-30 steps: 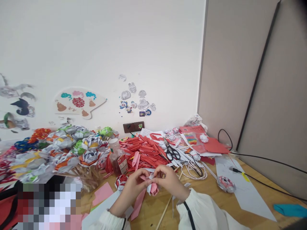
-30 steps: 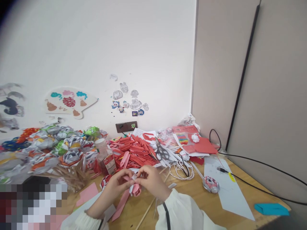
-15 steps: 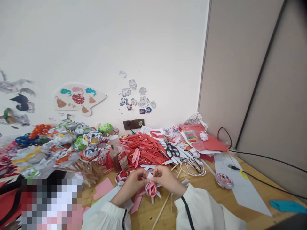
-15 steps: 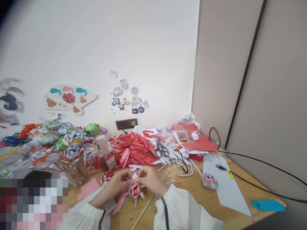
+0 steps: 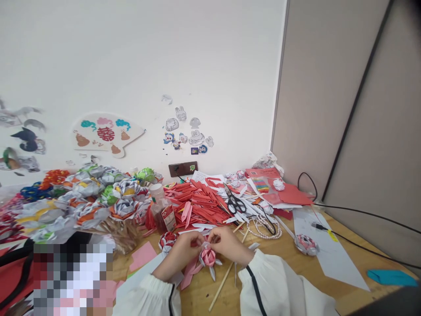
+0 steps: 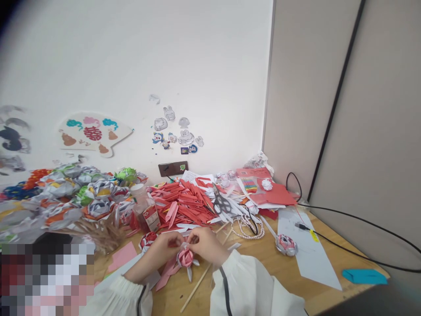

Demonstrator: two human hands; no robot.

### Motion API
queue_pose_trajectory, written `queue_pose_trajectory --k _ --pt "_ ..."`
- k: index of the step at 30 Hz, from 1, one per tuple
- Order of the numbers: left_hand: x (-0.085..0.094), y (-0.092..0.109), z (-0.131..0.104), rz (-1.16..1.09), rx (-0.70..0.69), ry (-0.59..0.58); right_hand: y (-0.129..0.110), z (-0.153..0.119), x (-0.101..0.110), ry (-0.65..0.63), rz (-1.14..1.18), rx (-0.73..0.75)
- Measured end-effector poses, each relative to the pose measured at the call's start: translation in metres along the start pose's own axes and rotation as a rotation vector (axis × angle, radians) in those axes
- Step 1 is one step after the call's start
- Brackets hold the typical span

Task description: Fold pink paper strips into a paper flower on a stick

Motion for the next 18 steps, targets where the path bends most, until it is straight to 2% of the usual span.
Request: queue_pose_trajectory --k 3,6,11,14,18 --pt "0.000 0.005 -0.002 0.002 0.000 -0.007 -0.001 0.000 0.000 -0.019 -0.029 0.025" --pt "-0.001 0.006 -0.003 -0.049 0.036 -0.069 0.001 0.001 -0.001 -0.058 -0.001 0.020" --pt "0.006 -0.006 0.000 -0.308 0.150 -0.062 -0.002 0.001 0.001 -0.012 0.062 0.043" --pt "0.004 -0.015 0.003 -0.327 0.149 -0.095 -0.008 0.000 0.000 -0.022 0.048 0.096" --pt "0.004 -0.020 0.005 -0.325 0.119 -0.054 -0.019 -0.001 0.003 -0.032 0.016 0.202"
Point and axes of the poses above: each hand's wrist, its own z-axis towards the middle knuckle, its own x-axis out of the back of the hand, y = z × x, the point moved 6 cm from there along z, towards the middle knuckle, and after that the axes turned 9 degrees about -z, right-handed, at the moved point
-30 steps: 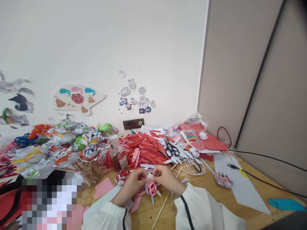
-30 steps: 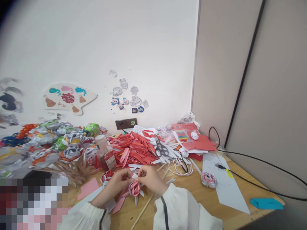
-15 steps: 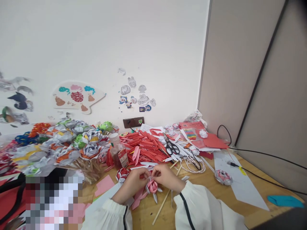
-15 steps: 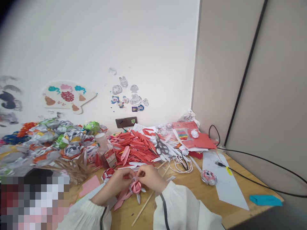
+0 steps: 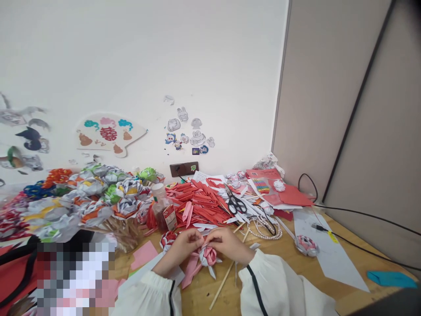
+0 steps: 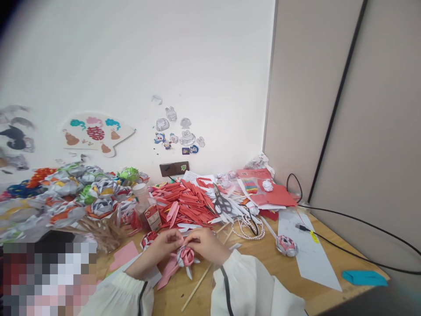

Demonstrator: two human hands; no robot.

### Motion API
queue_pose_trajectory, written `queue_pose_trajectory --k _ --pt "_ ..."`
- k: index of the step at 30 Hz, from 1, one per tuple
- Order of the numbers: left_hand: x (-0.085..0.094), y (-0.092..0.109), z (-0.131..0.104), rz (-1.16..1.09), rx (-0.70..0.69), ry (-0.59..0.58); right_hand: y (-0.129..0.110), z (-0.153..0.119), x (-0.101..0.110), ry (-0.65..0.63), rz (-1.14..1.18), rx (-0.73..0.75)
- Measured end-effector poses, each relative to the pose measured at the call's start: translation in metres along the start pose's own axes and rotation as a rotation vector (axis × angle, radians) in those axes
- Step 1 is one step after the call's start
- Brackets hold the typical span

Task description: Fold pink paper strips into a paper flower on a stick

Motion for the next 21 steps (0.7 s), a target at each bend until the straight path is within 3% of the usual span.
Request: queue_pose_trajectory --k 4,9,21 --pt "0.001 0.005 -0.001 0.002 -0.025 0.033 -0.016 0.001 0.009 -0.039 0.010 0.096" --pt "0.002 0.011 -0.002 0.024 -0.049 0.075 -0.024 -0.001 0.013 -0.112 -0.024 0.086" --pt "0.002 0.014 -0.002 0.040 -0.067 0.151 -0.020 -0.002 0.010 -0.015 -0.124 0.205"
Point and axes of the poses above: each hand's wrist, its own z-axis towards the middle knuckle, its own x-axis out of the back of the hand, y = z × x, the point moved 6 cm from there along z, towards the middle knuckle, and after that the axes turned 9 degrees about -z, right-handed, at the moved point
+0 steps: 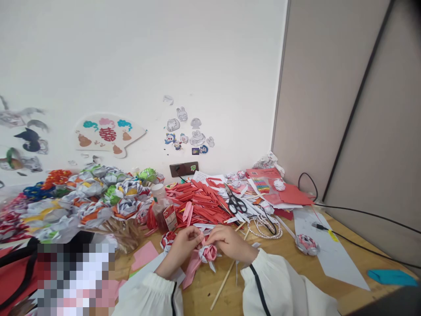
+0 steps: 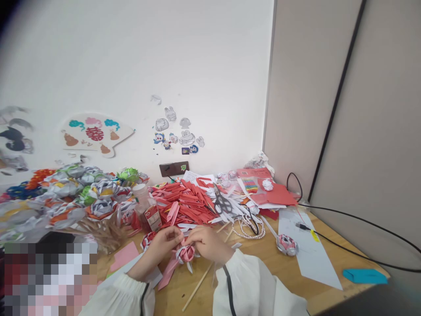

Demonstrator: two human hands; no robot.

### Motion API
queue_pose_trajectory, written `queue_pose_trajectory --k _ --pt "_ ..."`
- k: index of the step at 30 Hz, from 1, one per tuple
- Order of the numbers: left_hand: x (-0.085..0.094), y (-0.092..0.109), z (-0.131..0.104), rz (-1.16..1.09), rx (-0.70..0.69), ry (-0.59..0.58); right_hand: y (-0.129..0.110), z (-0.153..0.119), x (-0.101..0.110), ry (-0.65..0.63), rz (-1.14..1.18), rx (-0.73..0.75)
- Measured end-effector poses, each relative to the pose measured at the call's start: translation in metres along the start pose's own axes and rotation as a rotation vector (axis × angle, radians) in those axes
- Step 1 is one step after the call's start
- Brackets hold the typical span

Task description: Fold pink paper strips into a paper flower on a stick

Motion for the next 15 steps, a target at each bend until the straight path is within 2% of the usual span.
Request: queue_pose_trajectory --k 4,8,10,12,14,15 --pt "0.005 0.006 0.000 0.000 -0.045 0.061 0.002 0.000 0.009 0.089 -0.073 -0.092" --pt "0.009 0.011 -0.001 0.012 -0.096 0.137 -0.004 0.002 0.010 0.059 -0.062 -0.031" --pt "0.010 0.015 -0.003 0.004 -0.131 0.170 -0.003 0.002 0.013 0.089 -0.043 -0.037" --pt "0.011 0.020 -0.005 -0.019 -0.171 0.203 0.007 0.001 0.019 0.199 0.008 -0.125" --pt "0.011 0.025 -0.008 -0.037 -0.212 0.230 0.024 -0.003 0.023 0.334 0.118 -0.279" --pt "0.010 0.027 -0.009 -0.039 -0.224 0.236 0.033 -0.004 0.021 0.357 0.202 -0.361"
Point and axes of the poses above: each hand's wrist, its own z-axis towards the middle knuckle, its own x-axis out of the back of the hand, y = z × x, the point moved 6 cm from there along z, towards the middle knuckle, and after that the axes turned 9 degrees about -z, right-handed, at the moved point
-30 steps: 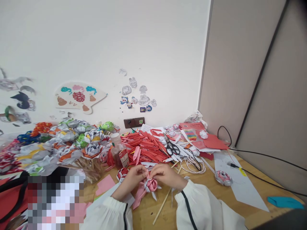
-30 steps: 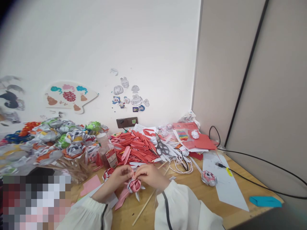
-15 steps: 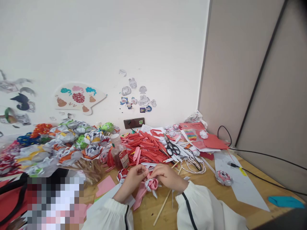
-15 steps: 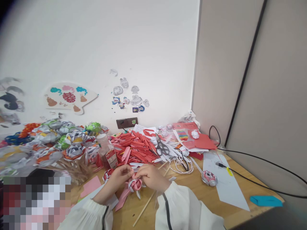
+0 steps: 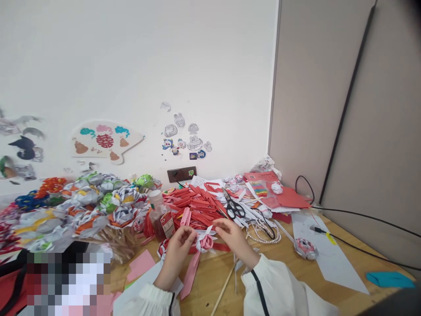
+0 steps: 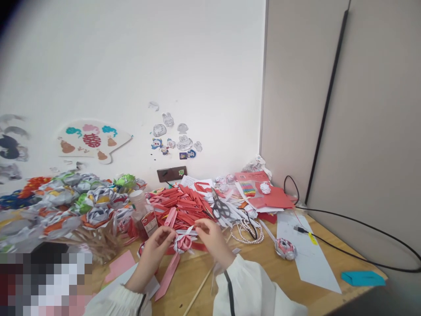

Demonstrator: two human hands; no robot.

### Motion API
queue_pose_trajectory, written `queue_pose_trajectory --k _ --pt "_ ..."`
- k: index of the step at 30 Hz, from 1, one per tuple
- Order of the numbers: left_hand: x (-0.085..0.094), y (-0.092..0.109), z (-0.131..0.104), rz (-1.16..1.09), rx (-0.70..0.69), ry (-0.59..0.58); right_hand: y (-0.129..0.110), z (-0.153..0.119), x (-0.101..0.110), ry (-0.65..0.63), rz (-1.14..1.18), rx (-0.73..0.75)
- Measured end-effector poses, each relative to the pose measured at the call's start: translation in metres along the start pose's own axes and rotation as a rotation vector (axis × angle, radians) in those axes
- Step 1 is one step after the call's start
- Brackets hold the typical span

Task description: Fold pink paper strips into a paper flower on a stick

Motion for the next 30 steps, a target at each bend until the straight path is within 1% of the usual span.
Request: queue_pose_trajectory --k 1,3,5,7,9,10,13,17,21,27,30 --pt "-0.001 0.002 -0.001 0.003 -0.010 -0.004 0.008 0.001 -0.003 -0.020 0.061 -0.063" --pt "-0.007 0.004 -0.004 0.022 -0.026 -0.042 0.017 0.003 -0.008 -0.074 0.144 -0.134" --pt "-0.014 0.005 -0.007 0.044 -0.027 -0.108 0.020 0.003 -0.010 -0.084 0.170 -0.167" --pt "-0.021 0.003 -0.009 0.048 -0.012 -0.172 0.018 0.002 -0.009 -0.067 0.150 -0.173" --pt "-0.025 0.000 -0.010 0.039 0.022 -0.210 0.014 0.000 -0.009 -0.077 0.108 -0.151" --pt "-0.026 -0.003 -0.010 0.042 0.036 -0.211 0.011 -0.001 -0.010 -0.091 0.094 -0.134" --pt "-0.024 -0.009 -0.009 0.085 0.054 -0.167 0.006 -0.004 -0.013 -0.126 0.094 -0.105" --pt "-0.021 -0.010 -0.010 0.165 0.021 -0.131 0.001 -0.007 -0.016 -0.142 0.117 -0.108" --pt "-0.021 0.001 -0.013 0.201 -0.041 -0.127 -0.010 -0.009 -0.015 -0.144 0.097 -0.068" --pt "-0.025 0.022 -0.015 0.307 -0.113 -0.242 -0.024 -0.010 -0.013 -0.170 0.055 0.023" --pt "-0.025 0.028 -0.017 0.385 -0.166 -0.279 -0.030 -0.011 -0.012 -0.184 -0.030 0.079"
Point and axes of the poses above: each hand's wrist, its own z-axis towards the middle knuckle, its own x-axis out of the back of the hand, y = z × x, the point moved 6 cm from there along z, towards the middle knuckle, and after that the axes turned 9 degrees about -z, right-handed, at the moved point
